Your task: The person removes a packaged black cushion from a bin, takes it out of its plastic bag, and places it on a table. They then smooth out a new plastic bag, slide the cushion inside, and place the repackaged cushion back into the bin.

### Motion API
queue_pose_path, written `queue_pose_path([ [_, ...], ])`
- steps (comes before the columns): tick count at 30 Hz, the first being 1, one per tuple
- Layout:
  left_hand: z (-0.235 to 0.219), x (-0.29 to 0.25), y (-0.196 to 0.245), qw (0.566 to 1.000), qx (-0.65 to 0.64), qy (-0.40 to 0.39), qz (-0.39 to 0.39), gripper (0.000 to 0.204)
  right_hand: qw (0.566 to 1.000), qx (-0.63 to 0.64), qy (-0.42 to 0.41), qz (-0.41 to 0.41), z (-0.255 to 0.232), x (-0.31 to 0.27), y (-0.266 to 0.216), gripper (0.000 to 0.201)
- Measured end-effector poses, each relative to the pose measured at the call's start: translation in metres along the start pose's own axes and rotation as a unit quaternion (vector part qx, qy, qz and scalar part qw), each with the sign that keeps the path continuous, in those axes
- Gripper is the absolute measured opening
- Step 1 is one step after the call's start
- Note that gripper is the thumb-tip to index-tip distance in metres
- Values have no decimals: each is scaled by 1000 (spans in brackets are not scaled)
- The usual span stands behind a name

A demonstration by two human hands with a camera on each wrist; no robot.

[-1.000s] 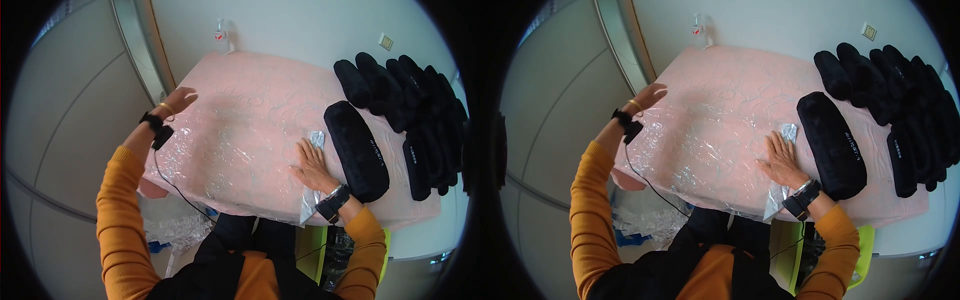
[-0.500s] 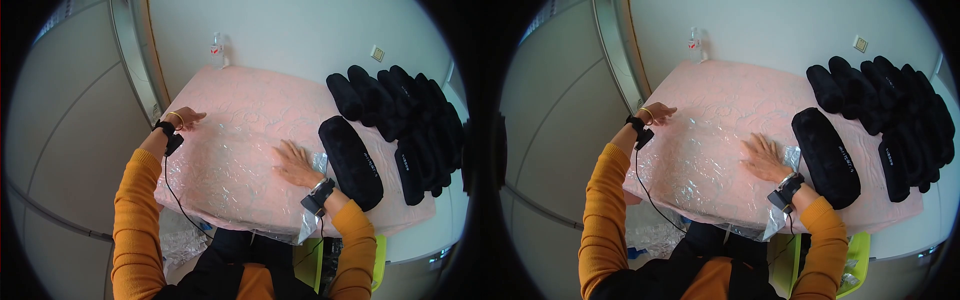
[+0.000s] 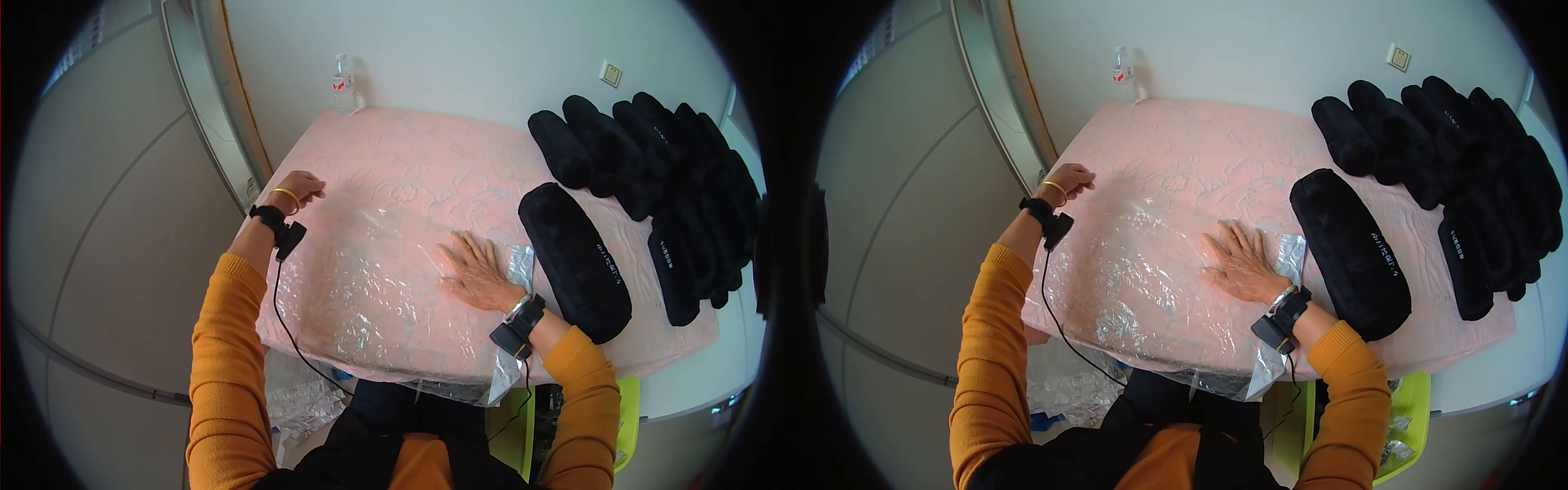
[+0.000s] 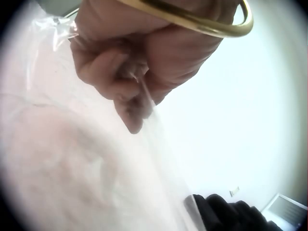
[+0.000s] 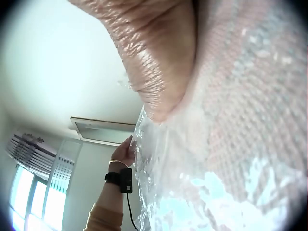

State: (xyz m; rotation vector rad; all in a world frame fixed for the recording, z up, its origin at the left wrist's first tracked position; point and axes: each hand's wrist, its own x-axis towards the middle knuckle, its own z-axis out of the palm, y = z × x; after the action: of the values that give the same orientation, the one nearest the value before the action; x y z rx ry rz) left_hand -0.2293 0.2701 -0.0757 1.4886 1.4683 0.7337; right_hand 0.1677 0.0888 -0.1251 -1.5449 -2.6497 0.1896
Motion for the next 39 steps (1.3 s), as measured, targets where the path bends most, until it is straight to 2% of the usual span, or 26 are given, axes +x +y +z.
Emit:
queue_pose_path([
  [1,2,2,-3,1000,2,-2,0,20,1000,2,-3,-2,0,0,1,69],
  [4,2,5,-14,995,40,87,33,11,1000,9,-11,-10,-2,1,-2,69],
  [5,0,8,-17,995,39,88,33,11,1000,5,-10,-7,-2,3,-3,68],
  [6,-4,18,-24,976,130,147,98,11,1000,0,-9,-3,-2,2,-3,68],
  [7,-5,27,-32,941,218,203,161,12,1000,-5,-10,2,-1,1,-2,68],
  [8,3,18,-22,891,302,254,224,14,1000,-6,-10,6,-1,1,1,68],
  [9,8,10,-10,892,301,250,226,14,999,33,10,5,-3,5,7,68],
  [11,16,-12,24,822,413,325,219,24,992,114,51,3,-3,10,16,68],
  [13,39,-18,43,830,398,219,323,31,994,86,70,9,-3,5,22,69],
  [14,66,-18,47,815,414,170,368,39,994,54,90,9,-2,2,24,70],
  [16,148,-42,57,838,369,44,401,58,993,30,111,0,1,-2,23,70],
  [17,192,-57,51,841,354,-22,409,70,996,-23,84,-5,3,-4,24,72],
  [19,242,-120,90,840,409,-195,299,91,990,-138,36,-16,6,-8,24,76],
  [20,258,-121,81,844,399,-196,301,92,989,-140,40,-22,6,-10,23,76],
  [21,264,-115,71,847,388,-199,305,93,995,-93,36,20,6,-13,22,77],
  [22,263,-103,61,847,389,-196,306,93,996,-46,31,65,6,-19,23,78],
  [23,258,-92,52,827,431,-190,307,92,993,3,25,112,4,-22,27,80],
  [25,236,-78,32,786,509,-183,301,91,993,11,16,115,-2,-28,32,80],
  [27,186,-65,25,804,522,-159,236,89,992,30,7,124,1,-30,31,81],
  [29,132,-37,-3,825,540,-96,137,87,992,28,14,119,6,-27,33,82],
  [32,58,-30,-26,831,555,-31,4,84,993,21,28,113,8,-30,35,84],
  [33,39,-35,-33,838,545,-15,-15,84,993,19,20,118,7,-31,33,83],
  [35,26,-36,-30,843,537,3,-30,84,992,14,10,127,2,-31,31,81],
  [38,13,-48,-14,745,659,30,-97,84,990,12,6,139,-4,-24,34,81],
  [39,21,-58,-10,779,625,32,-37,85,990,10,1,140,-3,-24,30,81],
])
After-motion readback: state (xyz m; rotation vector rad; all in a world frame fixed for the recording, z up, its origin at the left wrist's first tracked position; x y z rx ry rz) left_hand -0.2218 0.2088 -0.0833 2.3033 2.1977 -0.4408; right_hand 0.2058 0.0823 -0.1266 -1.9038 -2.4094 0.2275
